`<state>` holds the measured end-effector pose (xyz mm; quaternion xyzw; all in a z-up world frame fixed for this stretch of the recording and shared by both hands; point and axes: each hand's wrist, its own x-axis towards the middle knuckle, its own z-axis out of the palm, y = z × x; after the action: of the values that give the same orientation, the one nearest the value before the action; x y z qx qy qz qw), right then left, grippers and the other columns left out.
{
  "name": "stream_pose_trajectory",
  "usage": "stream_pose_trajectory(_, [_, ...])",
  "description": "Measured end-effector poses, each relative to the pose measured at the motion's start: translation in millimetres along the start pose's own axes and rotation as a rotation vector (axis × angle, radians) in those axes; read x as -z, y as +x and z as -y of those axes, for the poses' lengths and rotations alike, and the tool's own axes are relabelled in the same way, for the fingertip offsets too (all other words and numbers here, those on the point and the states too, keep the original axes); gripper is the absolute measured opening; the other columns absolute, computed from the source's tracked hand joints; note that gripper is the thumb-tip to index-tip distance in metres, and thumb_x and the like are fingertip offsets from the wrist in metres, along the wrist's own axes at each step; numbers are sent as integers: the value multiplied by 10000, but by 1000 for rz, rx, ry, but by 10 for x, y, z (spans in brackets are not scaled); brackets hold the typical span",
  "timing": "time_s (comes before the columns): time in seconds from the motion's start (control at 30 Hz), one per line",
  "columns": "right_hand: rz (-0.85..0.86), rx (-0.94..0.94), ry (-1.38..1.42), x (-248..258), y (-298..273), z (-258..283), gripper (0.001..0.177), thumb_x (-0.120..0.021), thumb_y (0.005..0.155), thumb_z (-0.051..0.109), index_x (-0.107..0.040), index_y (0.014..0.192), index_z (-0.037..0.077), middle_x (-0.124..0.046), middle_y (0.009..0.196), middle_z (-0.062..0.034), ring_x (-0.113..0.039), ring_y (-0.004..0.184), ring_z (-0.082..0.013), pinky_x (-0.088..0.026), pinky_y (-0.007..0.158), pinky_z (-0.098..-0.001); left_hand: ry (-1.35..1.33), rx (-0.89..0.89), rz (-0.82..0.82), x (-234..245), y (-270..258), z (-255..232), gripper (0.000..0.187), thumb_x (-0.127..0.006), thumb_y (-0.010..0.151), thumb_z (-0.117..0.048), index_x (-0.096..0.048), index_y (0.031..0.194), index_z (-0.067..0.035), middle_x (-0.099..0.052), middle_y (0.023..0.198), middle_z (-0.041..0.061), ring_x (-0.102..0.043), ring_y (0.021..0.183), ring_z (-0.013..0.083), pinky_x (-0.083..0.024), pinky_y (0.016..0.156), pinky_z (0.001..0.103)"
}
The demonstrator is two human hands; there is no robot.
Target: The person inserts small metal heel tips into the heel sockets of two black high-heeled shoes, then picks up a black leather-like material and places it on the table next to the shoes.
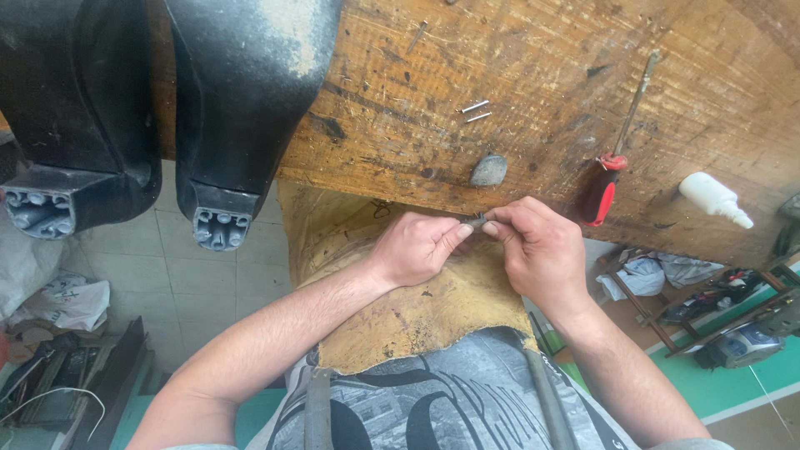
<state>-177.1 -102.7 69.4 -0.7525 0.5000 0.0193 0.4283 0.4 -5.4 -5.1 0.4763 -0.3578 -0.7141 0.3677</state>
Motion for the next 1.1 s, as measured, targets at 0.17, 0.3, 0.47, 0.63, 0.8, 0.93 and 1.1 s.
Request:
stream_pose_trajectory(0.17, [58, -74, -28, 32, 65, 21, 62, -777, 921, 132, -763, 862, 142, -696, 747, -22, -726, 733, -270, -564, 647, -371, 45, -31, -64, -33, 20, -53, 388, -509, 1074, -246, -679, 760, -93, -709, 703, 183, -735, 712, 384, -569, 584, 428])
stream_pose_trajectory(0.3, [80, -127, -21, 72, 130, 73, 65, -782, 910, 141, -765, 848, 152, -697, 719, -11, -731, 715, -240, -567, 639, -353, 24, -24, -109, -83, 25, -45, 382, -522, 1059, -261, -703, 751, -126, -728, 678, 116, -739, 702, 356, -575, 579, 404])
stream_pose_trajectory(0.47, [111, -156, -21, 79, 170, 79, 61, -782, 897, 132, -769, 843, 156, -700, 701, -13, -732, 697, -242, -566, 627, -360, 27, -20, -140, -87, 26, -43, 384, -528, 1058, -257, -702, 741, -125, -712, 674, 144, -727, 687, 368, -563, 564, 404])
stream_pose_trajectory(0.63, [131, -145, -15, 96, 175, 49, 50, -786, 895, 136, -778, 850, 155, -702, 694, -2, -726, 672, -214, -570, 613, -327, -6, -17, -166, -96, 28, -86, 422, -523, 1063, -251, -628, 672, -130, -654, 591, 141, -685, 567, 332, -511, 503, 369])
stream_pose_trajectory(0.8, [158, -116, 92, 153, 210, 70, 32, -765, 898, 99, -788, 880, 112, -720, 710, -51, -736, 676, -236, -574, 625, -351, -25, -35, -147, -68, 15, 40, 435, -505, 1073, -241, -665, 686, -126, -661, 564, 114, -656, 525, 304, -517, 502, 341])
stream_pose_trajectory(0.93, [141, -108, -13, 156, 136, 105, 7, -782, 900, 103, -784, 897, 96, -722, 717, -66, -746, 720, -282, -575, 641, -375, 5, -76, -148, -86, -12, 63, 476, -504, 1080, -224, -555, 616, -127, -559, 487, 108, -559, 438, 250, -433, 446, 314])
stream_pose_trajectory(1.1, [135, -88, -115, 98, 79, 41, 17, -794, 902, 128, -783, 891, 134, -719, 719, -15, -744, 719, -230, -580, 653, -335, -15, -82, -172, -108, -16, 84, 460, -549, 1051, -255, -533, 610, -126, -546, 477, 124, -565, 443, 288, -422, 434, 337])
